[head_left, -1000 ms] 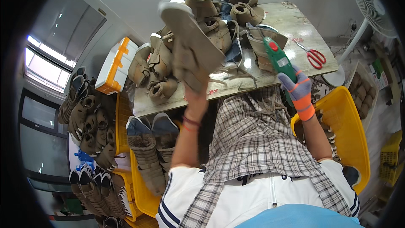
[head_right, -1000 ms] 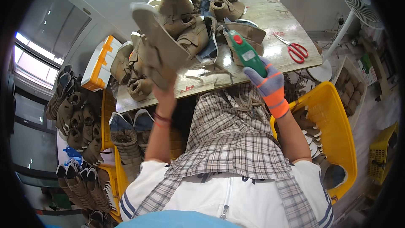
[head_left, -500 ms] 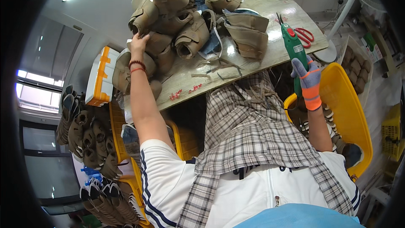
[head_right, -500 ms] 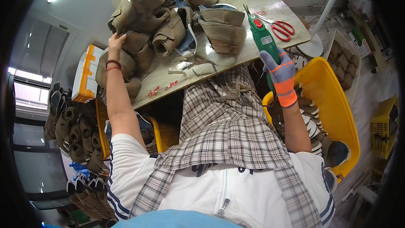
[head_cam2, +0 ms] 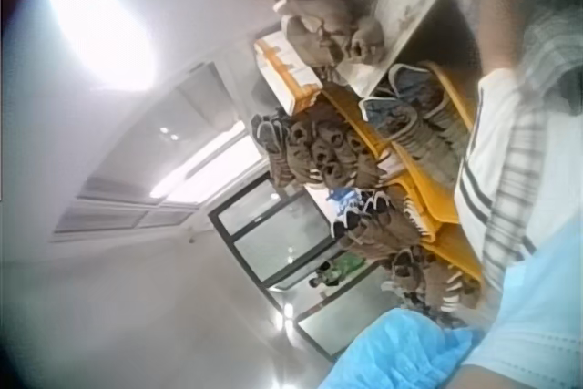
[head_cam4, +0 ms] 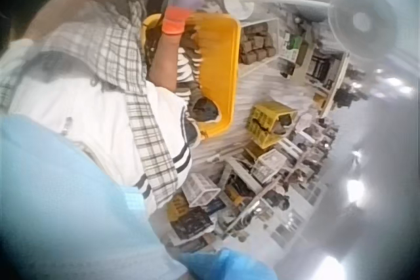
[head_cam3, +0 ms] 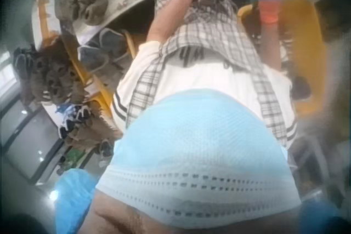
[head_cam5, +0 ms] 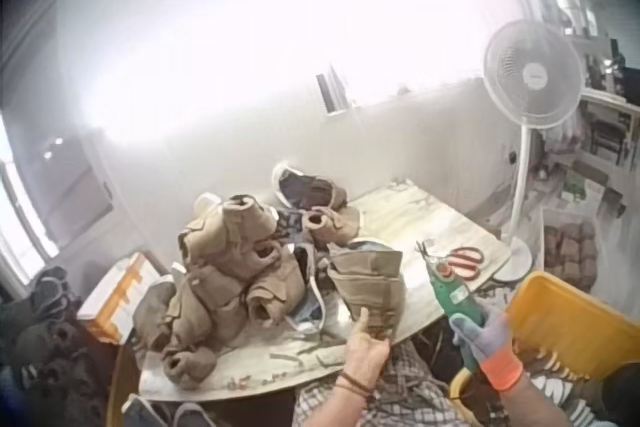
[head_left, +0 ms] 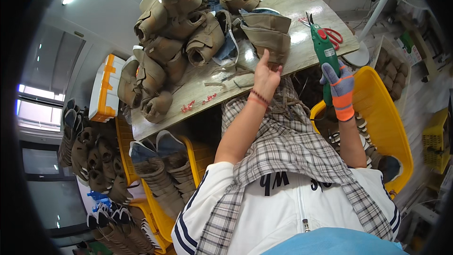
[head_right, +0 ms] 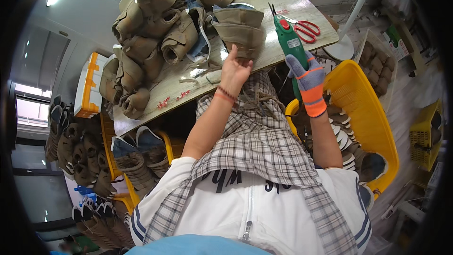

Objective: The person trims the edges of a shoe using a handheld electric cutter, then switches to scissors to trim the interior lining. The person handles multiple shoes, placing trimmed pieces on the table.

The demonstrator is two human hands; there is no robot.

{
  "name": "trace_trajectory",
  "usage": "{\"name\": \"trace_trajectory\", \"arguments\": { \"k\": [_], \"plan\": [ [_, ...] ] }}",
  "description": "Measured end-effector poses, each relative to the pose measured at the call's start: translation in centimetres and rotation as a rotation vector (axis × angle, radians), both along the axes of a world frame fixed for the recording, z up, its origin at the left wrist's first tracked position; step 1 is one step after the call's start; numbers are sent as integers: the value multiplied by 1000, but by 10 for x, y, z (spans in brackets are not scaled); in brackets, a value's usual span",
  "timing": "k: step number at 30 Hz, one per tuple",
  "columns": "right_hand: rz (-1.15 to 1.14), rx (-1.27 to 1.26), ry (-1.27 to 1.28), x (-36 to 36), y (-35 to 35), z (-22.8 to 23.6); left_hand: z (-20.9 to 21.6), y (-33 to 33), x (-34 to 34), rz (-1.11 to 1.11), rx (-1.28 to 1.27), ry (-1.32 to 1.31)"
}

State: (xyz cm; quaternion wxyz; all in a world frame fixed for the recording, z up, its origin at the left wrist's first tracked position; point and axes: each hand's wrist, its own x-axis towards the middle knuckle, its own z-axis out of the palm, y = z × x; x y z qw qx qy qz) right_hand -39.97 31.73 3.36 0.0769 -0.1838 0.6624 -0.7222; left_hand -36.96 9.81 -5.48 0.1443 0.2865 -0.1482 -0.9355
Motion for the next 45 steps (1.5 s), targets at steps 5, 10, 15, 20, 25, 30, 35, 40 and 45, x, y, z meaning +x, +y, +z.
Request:
{"name": "trace_trajectory", "arguments": {
  "k": [5, 10, 15, 20, 25, 30, 35, 40, 45],
  "plan": [
    [22, 30, -17, 10, -2, -5, 26, -1, -12, 257, -193, 181],
    [70, 44, -63, 16, -12, -12, 59, 11, 55, 278, -509, 309],
    [148, 171, 54, 41, -24, -11, 78, 4, 114, 457, -852, 299],
    [221, 197, 266, 69, -34, 0, 94, -17, 137, 585, -1063, 245],
    [254, 218, 375, 74, -41, 7, 93, -22, 141, 592, -1202, 226],
    [253, 159, 281, 75, -45, 13, 89, -13, 139, 554, -1164, 190],
    [287, 128, 103, 73, -47, 25, 74, -11, 146, 481, -1626, 3],
    [325, 64, -15, 66, -50, 31, 69, -19, 145, 532, -2114, 88],
    [331, 80, -81, 62, -49, 43, 69, -14, 145, 389, -1994, 151]
  ]
}}
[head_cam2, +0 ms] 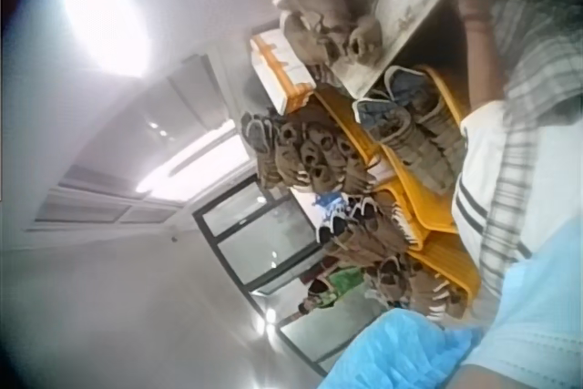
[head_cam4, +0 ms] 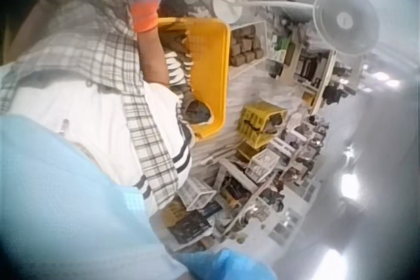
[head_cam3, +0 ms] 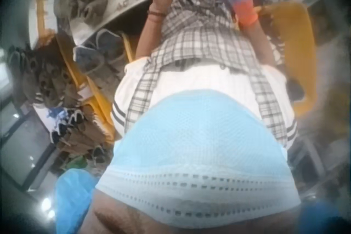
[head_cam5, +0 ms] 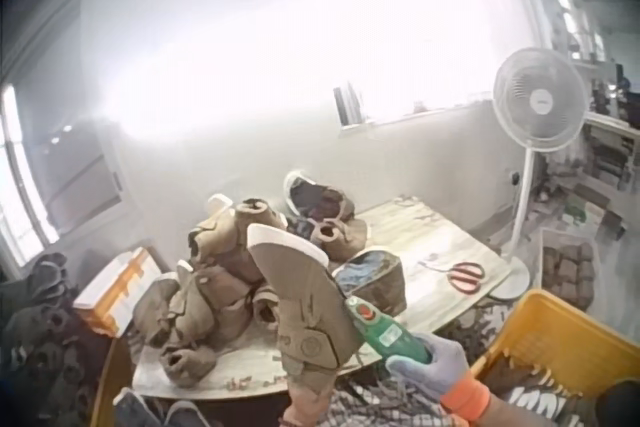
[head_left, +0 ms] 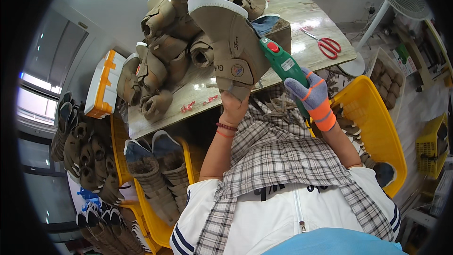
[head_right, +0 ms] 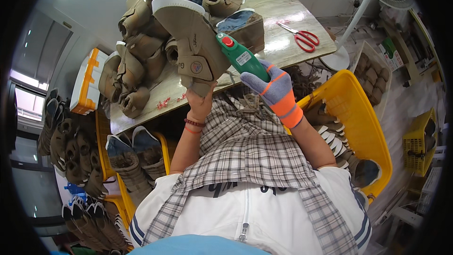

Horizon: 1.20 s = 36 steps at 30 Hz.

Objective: The person trims the edges of a shoe using a handheld electric cutter, then switches to scissors to trim the interior lining. The person handles multiple shoes, placing trimmed pieces on the table.

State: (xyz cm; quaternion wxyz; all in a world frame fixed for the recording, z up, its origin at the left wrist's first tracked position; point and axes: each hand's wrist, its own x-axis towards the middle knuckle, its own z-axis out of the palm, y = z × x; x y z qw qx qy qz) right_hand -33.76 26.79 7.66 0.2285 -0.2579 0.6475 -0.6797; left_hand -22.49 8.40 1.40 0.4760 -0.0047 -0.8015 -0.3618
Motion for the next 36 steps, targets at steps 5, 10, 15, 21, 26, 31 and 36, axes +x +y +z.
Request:
{"name": "trace_trajectory", "arguments": {
  "k": [5, 10, 15, 21, 26, 31, 36],
  "plan": [
    [3, -24, 17, -6, 0, 3, -18, -4, -2, -29, -62, -67],
    [-73, -98, -5, -17, 0, 2, -15, 10, 9, -48, -146, -22],
    [-135, -70, 143, -28, 8, -4, 39, 11, 38, -263, 789, -32],
    [-128, 52, 601, -30, 33, -28, 68, -77, 52, -836, 1517, 256],
    [-88, 99, 968, -30, 34, -31, 57, -109, 71, -969, 1702, 240],
    [-86, 174, 1213, -26, 33, -26, 49, -117, 76, -935, 1769, 237],
    [-83, 214, 1321, -27, 31, -25, 50, -113, 74, -953, 1786, 229]
  ]
}}
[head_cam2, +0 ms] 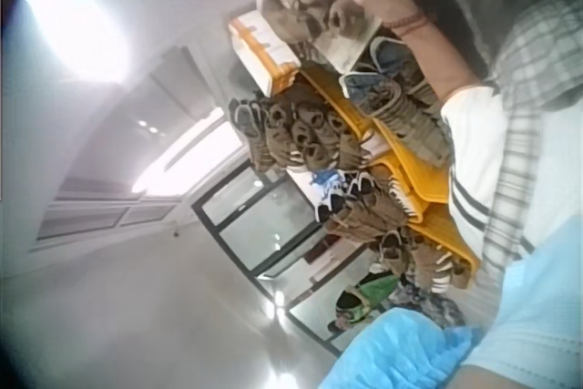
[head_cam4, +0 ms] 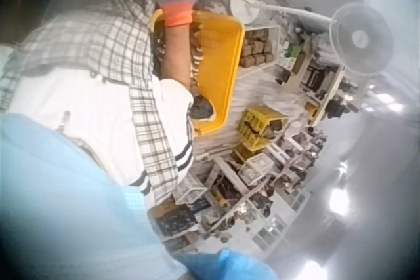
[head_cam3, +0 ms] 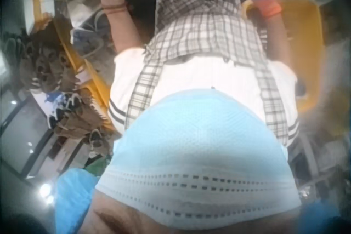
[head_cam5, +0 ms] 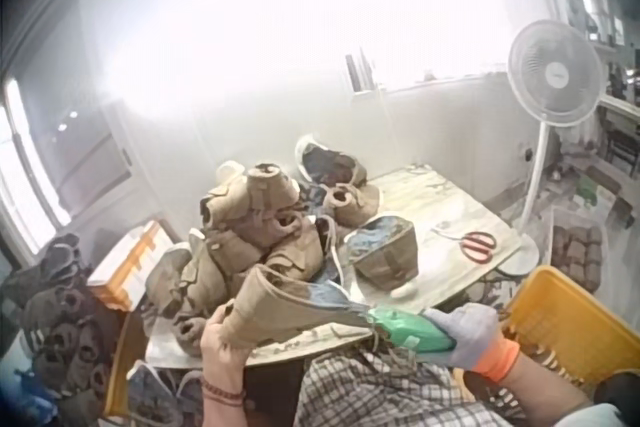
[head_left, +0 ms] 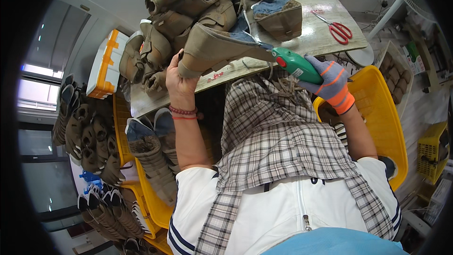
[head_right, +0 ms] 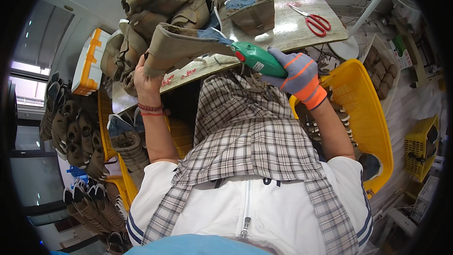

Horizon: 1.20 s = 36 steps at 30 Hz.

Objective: The person trims the edges of a shoe using a handheld electric cutter, then switches to scissors to trim the interior lining. The person handles multiple shoes, placing trimmed pieces on the table.

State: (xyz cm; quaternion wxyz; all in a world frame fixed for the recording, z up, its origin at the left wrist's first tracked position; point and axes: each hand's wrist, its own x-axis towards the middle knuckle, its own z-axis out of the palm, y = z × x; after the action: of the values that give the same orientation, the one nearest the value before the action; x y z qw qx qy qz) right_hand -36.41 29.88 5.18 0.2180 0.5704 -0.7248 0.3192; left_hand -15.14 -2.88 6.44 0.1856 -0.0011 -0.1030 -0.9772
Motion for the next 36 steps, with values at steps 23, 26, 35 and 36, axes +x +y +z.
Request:
{"name": "trace_trajectory", "arguments": {
  "k": [23, 26, 35, 36],
  "plan": [
    [257, -158, -133, 18, -33, 11, 16, 49, 23, 242, -110, 33],
    [291, -191, -185, 25, -40, 14, 31, 70, 24, 397, -180, -20],
    [380, -196, -502, 42, -65, 15, 38, 99, 25, 782, -684, -140],
    [388, -177, -565, 44, -68, 15, 35, 100, 25, 782, -716, -151]
  ]
}}
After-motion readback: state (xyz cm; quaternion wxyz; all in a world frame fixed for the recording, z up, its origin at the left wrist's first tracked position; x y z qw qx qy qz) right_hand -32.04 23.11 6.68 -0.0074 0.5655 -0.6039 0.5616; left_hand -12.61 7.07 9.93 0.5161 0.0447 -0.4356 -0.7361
